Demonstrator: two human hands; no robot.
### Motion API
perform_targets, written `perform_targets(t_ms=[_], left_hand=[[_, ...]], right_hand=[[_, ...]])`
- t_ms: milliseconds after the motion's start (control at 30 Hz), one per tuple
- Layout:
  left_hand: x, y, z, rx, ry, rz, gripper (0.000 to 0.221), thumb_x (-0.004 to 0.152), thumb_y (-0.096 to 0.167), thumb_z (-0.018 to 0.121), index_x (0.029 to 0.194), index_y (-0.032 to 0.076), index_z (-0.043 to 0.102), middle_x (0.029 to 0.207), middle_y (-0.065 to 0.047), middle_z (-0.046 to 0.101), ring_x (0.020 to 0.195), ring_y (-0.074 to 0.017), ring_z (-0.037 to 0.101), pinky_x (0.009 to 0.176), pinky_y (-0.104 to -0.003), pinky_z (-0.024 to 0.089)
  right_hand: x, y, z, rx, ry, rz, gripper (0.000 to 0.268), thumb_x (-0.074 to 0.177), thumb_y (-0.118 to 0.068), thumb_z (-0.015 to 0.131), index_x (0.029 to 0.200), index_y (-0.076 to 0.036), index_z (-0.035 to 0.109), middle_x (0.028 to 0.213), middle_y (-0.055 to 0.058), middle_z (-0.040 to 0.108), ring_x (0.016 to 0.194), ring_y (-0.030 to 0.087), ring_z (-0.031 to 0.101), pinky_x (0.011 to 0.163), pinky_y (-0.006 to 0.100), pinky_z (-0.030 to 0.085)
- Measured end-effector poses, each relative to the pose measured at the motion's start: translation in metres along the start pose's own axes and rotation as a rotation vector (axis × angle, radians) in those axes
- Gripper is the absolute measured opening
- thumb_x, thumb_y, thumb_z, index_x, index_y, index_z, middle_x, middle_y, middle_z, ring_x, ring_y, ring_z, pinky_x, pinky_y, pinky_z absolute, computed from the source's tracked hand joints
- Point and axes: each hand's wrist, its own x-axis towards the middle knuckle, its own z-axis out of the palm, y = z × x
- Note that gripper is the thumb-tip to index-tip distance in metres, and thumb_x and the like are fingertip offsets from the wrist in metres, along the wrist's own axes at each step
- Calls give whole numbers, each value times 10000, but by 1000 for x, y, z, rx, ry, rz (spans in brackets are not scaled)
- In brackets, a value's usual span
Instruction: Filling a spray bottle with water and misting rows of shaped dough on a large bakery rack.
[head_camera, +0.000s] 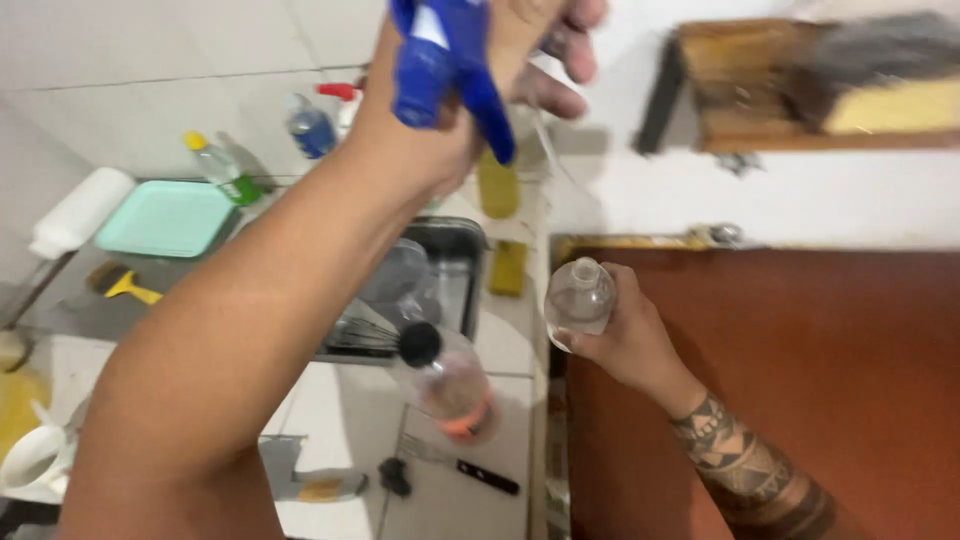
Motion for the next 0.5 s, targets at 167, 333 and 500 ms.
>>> perform_targets(t_ms=[167,333,500], left_hand=[[-19,17,112,152,-179,-17,541,856,572,585,992,49,627,806,-53,670,657,-136,702,535,-230,663],[-35,7,194,27,-228,-210,551,791,561,648,1009,56,617,810,-51,620,681,-147,668,543,-259,621],[-60,-30,267,-317,-301,-297,457,862,370,773,1028,-21,604,865,-103,652,646,-188,685,571,-252,642]], right_hand=[[-82,-8,-56,-61,100,164,904,619,-323,922,1374,-146,457,1302,43,676,1110,214,687,891,369,549],[-154,17,-103,-108,198,135,923,605,-382,933,1359,-130,463,1326,51,625,1111,232,669,883,382,541],[-227,29,-147,-67,224,187,922,606,-326,933,1374,-153,451,1264,53,685,1058,204,700,858,346,542]])
